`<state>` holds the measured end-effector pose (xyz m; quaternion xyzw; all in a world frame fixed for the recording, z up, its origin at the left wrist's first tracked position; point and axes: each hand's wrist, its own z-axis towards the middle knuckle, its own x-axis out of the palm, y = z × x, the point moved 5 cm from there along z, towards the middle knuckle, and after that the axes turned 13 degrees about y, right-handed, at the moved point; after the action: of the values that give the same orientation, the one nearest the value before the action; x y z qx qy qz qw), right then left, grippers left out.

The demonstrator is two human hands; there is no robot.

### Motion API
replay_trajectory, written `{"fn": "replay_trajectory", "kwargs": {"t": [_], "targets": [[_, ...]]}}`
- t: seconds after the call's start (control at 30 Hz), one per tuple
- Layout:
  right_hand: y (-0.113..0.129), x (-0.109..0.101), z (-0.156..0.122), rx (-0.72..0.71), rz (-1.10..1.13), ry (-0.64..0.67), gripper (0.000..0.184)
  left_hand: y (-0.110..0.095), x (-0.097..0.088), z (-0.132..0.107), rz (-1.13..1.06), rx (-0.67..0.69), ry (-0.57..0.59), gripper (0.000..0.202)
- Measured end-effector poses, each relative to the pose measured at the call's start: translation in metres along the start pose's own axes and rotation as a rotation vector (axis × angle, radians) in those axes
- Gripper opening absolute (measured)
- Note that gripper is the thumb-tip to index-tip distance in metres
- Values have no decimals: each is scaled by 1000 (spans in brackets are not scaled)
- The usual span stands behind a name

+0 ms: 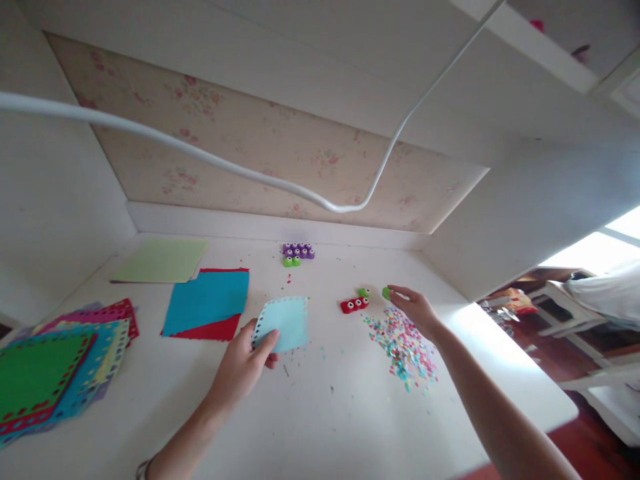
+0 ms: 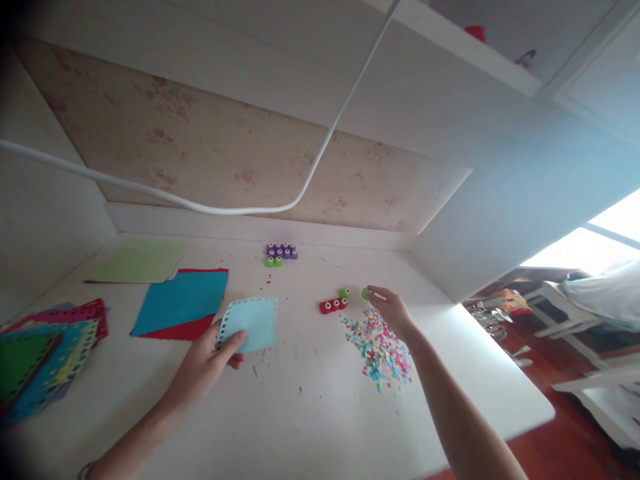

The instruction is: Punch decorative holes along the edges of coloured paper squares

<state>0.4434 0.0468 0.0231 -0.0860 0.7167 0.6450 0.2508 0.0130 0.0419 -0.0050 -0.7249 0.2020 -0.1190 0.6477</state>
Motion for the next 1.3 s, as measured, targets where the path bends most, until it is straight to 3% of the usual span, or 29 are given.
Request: {"fn": "replay_trajectory", "kwargs": {"t": [0.23, 0.37, 0.53, 0.73, 0.9, 1.0, 1.2, 1.3], "targets": [[-11, 12, 21, -26, -321, 23, 40, -1, 0, 0, 5, -9, 11, 38], [10, 24, 29, -94, -474, 65, 40, 0, 1, 1, 5, -22, 19, 38], [44, 54, 36, -181, -666, 221, 32, 1, 1, 0, 12, -27, 22, 36], [46, 72, 46, -186, -838, 340, 22, -1, -2, 0, -41, -31, 1, 38], [57, 79, 49, -197, -879, 276, 30, -4, -2, -1, -163, -39, -25, 41], [74, 106, 55, -249, -856, 257, 36, -6, -3, -1, -233, -64, -39, 43], [108, 191, 81, -380, -799, 319, 48, -8, -10, 0, -313, -50, -103, 43], [113, 219, 90, -411, -809, 384, 45, -8, -13, 0, -334, -51, -129, 43]]}}
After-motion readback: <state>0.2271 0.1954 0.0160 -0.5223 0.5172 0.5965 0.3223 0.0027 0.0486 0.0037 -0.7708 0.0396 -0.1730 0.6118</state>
